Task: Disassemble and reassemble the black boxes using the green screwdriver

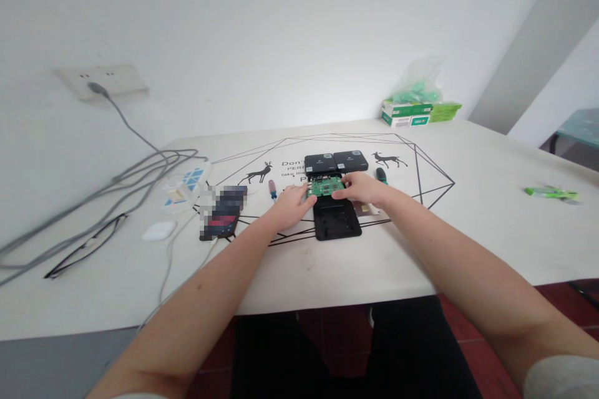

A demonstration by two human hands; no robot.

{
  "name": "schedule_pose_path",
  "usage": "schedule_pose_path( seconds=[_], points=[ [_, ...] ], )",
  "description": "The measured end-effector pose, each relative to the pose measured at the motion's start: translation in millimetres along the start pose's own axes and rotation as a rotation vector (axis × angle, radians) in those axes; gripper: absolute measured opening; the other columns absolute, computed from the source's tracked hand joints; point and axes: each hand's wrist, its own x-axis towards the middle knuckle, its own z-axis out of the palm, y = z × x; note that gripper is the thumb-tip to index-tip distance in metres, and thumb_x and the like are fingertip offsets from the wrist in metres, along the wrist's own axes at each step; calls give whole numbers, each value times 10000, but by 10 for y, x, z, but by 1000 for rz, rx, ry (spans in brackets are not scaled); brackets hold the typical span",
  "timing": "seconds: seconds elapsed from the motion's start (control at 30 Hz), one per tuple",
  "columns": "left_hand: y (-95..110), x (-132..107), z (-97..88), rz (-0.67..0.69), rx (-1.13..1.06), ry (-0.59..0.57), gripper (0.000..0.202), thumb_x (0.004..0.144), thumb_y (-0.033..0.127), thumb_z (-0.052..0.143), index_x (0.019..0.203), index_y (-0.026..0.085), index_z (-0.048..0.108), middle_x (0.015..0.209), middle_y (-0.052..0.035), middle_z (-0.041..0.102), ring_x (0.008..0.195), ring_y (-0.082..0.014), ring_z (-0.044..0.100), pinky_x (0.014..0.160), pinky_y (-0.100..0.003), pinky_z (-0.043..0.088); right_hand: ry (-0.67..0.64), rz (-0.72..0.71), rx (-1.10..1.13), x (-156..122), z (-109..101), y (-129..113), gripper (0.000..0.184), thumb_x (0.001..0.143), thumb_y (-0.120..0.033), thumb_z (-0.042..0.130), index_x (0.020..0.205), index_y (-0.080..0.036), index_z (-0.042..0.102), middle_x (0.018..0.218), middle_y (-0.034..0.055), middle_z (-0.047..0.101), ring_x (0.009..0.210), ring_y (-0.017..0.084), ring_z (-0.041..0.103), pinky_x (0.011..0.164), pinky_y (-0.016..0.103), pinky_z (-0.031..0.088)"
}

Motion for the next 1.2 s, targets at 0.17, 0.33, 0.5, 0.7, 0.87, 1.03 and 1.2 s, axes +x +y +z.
schedule_pose_path(
  seconds=[0.17,0.33,0.5,0.7,0.87,1.03,1.2],
  points=[
    [-4,8,18,22,-8,34,430,1026,499,522,1278,185,673,1199,-150,760,1192,-350,664,1065,-489,499,-11,3,-35,29,0,22,336,748,-438,849,760,-189,623,581,-65,517,537,110,484,517,260,345],
    [-13,22,24,20,28,15,446,1039,490,497,1308,179,670,1217,-151,757,1183,-352,665,1039,-479,513,30,-27,-130,59,3,35,358,743,-443,852,694,-188,606,575,-65,493,533,103,458,513,268,312],
    [-27,32,32,18,115,-2,491,1053,467,471,1378,140,639,1288,-178,736,1197,-358,653,1056,-491,504,52,-19,-233,37,1,-25,413,754,-454,844,625,-208,539,521,-61,486,515,115,475,531,284,309],
    [-45,52,55,16,161,38,487,1054,463,491,1370,131,653,1246,-186,742,1165,-362,660,1036,-491,514,87,-30,-309,27,-13,-61,469,732,-495,861,568,-210,526,497,-66,447,521,110,438,550,286,293],
    [-29,80,61,-12,170,41,471,1052,412,507,1382,111,656,1250,-193,727,1174,-355,650,1052,-478,505,97,-24,-351,30,-6,-52,442,772,-501,840,586,-201,574,507,-51,489,520,121,479,554,288,314],
    [-13,97,51,-4,111,44,435,1031,388,532,1323,107,692,1163,-176,740,1111,-334,662,1026,-460,512,106,-12,-382,36,0,-52,413,787,-494,846,621,-192,618,518,-37,526,534,133,530,551,282,336],
    [-16,114,42,4,19,66,330,983,369,585,1190,162,738,1088,-125,766,1037,-304,684,969,-426,524,113,-15,-444,35,11,-87,396,812,-498,845,654,-184,663,529,-23,561,542,140,547,558,279,352]
  ],
)
